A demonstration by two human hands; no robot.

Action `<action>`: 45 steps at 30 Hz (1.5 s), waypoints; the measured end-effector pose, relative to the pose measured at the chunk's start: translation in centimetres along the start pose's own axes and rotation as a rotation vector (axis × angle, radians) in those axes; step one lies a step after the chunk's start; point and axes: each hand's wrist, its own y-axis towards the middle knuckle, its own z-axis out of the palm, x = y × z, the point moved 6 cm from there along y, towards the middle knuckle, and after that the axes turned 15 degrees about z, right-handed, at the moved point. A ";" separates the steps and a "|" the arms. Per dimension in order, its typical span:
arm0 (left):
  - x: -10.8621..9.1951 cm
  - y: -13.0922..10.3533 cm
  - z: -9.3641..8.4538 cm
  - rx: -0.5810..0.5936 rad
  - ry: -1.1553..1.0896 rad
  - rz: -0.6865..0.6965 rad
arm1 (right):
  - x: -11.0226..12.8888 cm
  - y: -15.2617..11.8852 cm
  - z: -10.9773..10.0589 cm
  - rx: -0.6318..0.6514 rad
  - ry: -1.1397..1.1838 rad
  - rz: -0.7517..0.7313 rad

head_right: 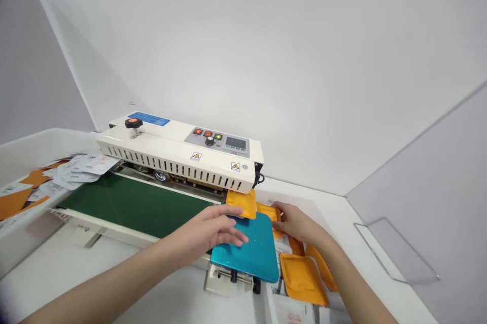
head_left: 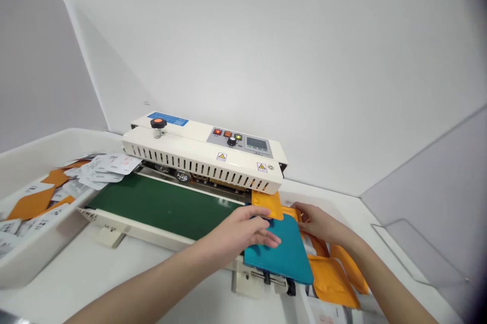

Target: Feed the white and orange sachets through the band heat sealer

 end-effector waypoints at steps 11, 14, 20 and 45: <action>-2.1 -2.1 -1.4 -0.088 -0.022 0.025 | -1.2 -0.9 -4.6 -0.396 0.353 0.131; -1.9 -2.1 -1.2 -0.036 -0.049 0.054 | -0.7 -1.8 -5.4 -0.333 0.628 0.093; -0.2 -0.8 0.6 0.175 0.254 0.057 | 2.6 -3.3 -3.9 0.088 0.826 -0.078; 1.6 1.8 1.3 0.329 0.484 0.046 | 3.3 -2.6 -1.8 0.138 0.596 -0.097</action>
